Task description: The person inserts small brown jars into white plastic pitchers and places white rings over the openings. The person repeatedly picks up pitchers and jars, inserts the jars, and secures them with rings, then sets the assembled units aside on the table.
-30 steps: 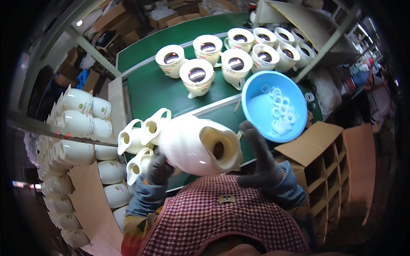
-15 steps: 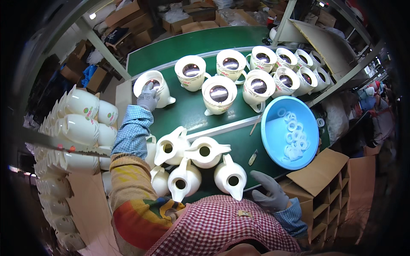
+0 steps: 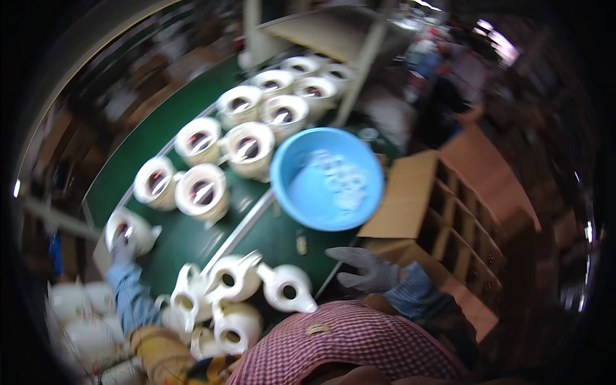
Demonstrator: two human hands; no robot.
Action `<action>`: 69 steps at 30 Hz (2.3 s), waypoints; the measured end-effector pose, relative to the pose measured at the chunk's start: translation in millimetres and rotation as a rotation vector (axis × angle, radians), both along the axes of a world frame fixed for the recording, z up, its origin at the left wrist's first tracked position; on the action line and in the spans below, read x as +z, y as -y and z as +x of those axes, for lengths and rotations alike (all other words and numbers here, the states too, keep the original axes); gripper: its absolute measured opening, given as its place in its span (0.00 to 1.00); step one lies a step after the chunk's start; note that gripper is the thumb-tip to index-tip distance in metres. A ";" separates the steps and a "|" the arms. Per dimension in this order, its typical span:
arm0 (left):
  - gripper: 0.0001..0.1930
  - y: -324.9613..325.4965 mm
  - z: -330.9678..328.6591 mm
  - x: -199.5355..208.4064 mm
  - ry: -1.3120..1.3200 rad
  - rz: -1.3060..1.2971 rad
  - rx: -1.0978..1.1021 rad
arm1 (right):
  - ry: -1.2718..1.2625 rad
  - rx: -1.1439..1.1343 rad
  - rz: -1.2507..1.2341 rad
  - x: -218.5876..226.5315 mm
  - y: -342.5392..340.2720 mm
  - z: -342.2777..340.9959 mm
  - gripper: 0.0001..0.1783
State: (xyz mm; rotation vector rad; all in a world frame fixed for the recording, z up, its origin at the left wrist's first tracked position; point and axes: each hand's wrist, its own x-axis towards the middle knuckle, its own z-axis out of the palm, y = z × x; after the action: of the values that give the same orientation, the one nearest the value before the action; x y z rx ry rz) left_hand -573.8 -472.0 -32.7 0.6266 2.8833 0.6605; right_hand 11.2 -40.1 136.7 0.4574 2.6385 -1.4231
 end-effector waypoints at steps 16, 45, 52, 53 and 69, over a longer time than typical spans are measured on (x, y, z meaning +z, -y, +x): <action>0.21 -200.0 306.7 170.8 -0.329 0.274 -0.871 | -0.015 -1.231 0.807 -34.8 -336.8 318.1 0.24; 0.20 -226.0 436.9 158.7 -0.024 0.467 -0.876 | 0.237 -1.149 1.127 112.5 -317.8 362.8 0.39; 0.38 -239.3 466.8 137.0 1.221 0.828 -0.630 | -0.680 -0.257 0.589 96.9 -161.0 151.7 0.39; 0.48 -240.1 474.2 138.9 1.314 0.886 -0.556 | -0.680 -0.139 0.458 92.0 -136.4 127.8 0.38; 0.57 -133.8 485.5 94.7 1.395 1.384 0.000 | 0.103 0.018 0.549 -31.5 -187.5 -153.3 0.33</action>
State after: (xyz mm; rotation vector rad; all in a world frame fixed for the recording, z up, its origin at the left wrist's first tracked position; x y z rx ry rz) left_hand -88.2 -338.2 61.9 0.0504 0.8944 1.9599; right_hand -142.1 147.4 105.2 0.5320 2.9078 -0.6259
